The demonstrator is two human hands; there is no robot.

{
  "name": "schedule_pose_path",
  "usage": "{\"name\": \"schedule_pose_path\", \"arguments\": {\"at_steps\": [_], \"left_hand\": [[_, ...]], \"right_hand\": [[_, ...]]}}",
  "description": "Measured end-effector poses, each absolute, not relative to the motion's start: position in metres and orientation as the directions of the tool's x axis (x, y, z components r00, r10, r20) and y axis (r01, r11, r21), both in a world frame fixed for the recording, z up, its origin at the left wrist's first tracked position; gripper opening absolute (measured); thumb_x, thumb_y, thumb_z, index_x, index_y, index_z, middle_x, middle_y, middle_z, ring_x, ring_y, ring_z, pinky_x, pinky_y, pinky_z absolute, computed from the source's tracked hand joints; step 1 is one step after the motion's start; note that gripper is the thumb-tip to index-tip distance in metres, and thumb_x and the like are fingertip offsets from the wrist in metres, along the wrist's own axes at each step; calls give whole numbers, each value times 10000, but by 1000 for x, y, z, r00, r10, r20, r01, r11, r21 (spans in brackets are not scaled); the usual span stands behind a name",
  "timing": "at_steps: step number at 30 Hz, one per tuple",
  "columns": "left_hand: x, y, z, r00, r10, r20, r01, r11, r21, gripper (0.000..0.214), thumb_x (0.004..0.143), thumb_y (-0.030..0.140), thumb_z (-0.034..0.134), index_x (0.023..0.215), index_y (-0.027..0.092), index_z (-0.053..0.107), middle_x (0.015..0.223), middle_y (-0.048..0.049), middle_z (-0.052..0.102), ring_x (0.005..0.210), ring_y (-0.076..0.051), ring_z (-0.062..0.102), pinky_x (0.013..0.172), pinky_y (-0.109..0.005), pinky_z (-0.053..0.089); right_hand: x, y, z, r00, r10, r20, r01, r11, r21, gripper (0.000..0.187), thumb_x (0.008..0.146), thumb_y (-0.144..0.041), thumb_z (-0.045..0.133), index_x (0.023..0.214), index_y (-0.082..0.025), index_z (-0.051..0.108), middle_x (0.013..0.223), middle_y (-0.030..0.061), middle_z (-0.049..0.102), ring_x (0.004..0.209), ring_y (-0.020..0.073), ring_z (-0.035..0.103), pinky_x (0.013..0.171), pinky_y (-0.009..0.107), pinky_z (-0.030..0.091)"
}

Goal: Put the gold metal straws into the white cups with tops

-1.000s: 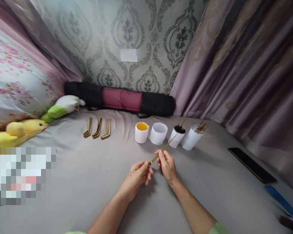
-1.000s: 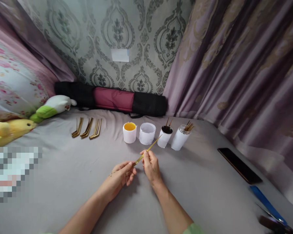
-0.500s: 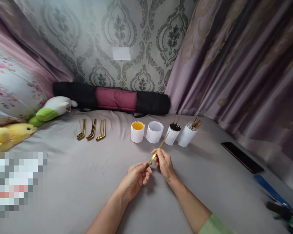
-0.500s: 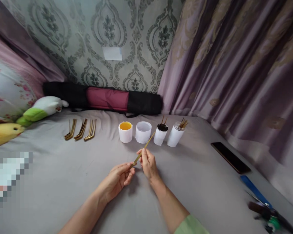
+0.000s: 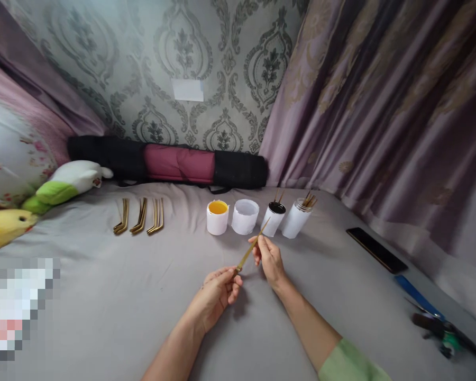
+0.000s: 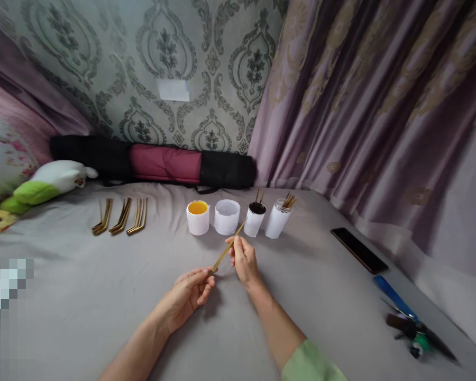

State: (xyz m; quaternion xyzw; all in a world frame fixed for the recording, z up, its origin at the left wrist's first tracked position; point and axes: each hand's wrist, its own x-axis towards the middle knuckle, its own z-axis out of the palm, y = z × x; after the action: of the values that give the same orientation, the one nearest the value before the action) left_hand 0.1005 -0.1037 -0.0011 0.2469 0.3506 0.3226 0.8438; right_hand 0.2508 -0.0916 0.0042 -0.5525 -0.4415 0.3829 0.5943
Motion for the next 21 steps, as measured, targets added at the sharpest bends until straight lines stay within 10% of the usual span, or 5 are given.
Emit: {"name": "schedule_pose_path", "arguments": {"at_steps": [21], "left_hand": [[100,-105,1,542,718,-437,-358,668,652,154,757,213,515,873,112,522,630,-19,549,442,-53,450,381,-164,306]], "right_hand": [[276,-82,33,358,915,186,81,168,-982,352,753,-489,448,780,-162,575,568,-26,479,406,49,375,359,179,304]]}}
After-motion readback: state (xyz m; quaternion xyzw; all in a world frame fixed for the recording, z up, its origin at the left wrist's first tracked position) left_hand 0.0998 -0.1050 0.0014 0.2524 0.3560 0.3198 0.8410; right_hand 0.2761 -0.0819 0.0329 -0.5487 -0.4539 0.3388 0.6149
